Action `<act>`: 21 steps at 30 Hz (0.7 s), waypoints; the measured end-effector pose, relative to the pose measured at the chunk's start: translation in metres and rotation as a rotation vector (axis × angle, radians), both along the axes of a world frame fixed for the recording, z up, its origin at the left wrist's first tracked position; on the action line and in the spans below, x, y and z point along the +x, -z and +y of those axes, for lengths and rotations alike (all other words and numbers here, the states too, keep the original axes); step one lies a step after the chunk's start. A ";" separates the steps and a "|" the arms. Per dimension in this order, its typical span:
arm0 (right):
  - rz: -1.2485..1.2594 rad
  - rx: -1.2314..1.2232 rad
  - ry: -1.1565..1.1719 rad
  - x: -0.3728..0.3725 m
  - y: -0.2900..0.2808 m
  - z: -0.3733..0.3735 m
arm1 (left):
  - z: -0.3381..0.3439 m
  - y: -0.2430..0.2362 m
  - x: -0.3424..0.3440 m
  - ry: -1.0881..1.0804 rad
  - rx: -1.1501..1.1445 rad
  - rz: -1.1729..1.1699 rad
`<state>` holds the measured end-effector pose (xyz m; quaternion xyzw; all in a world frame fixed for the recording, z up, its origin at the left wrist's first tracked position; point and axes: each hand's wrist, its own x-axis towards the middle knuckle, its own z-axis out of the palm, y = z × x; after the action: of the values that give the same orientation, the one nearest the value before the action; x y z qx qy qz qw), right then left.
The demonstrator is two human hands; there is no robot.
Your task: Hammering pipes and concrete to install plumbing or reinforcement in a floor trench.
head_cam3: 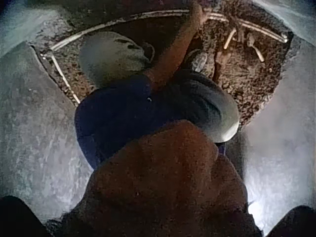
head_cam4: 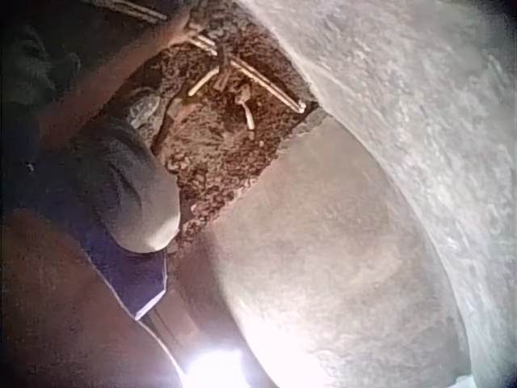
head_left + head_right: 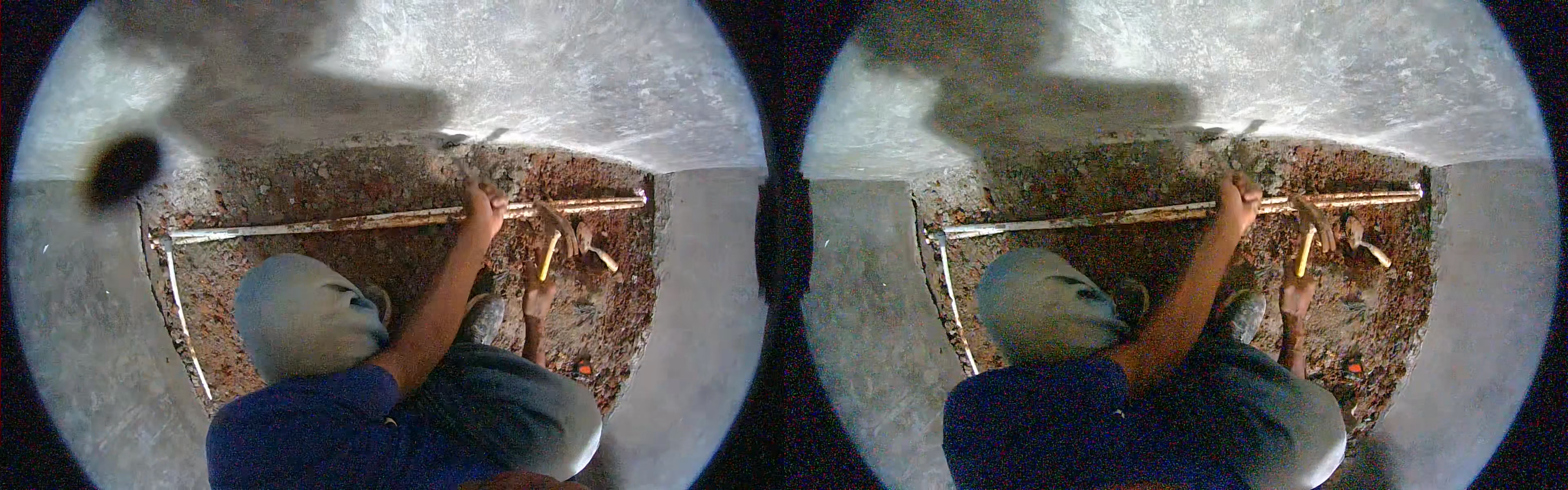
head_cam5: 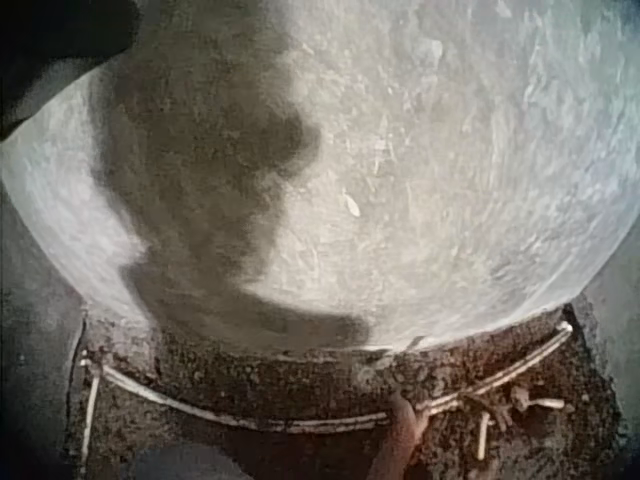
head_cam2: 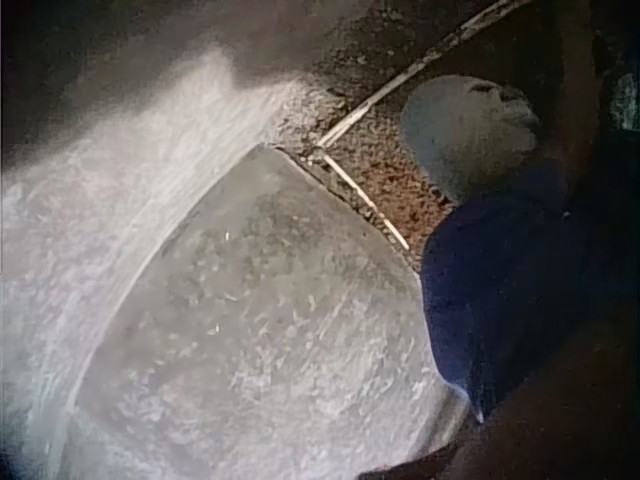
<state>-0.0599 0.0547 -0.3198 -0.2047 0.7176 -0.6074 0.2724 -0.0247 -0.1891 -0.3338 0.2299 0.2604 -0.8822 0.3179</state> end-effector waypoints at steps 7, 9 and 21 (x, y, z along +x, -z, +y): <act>0.432 0.767 -0.029 0.008 -0.029 -0.026 | -0.072 0.005 0.016 -0.039 0.183 0.213; 0.495 0.720 0.086 0.010 -0.023 -0.021 | -0.063 0.011 0.018 0.111 0.203 0.056; 0.263 0.640 0.065 0.025 -0.065 -0.025 | 0.032 -0.003 0.015 0.592 -0.114 -0.321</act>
<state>-0.0349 0.0295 -0.2549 -0.1624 0.9068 -0.3283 0.2087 -0.0100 -0.1573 -0.3305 0.4134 0.0793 -0.9018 0.0973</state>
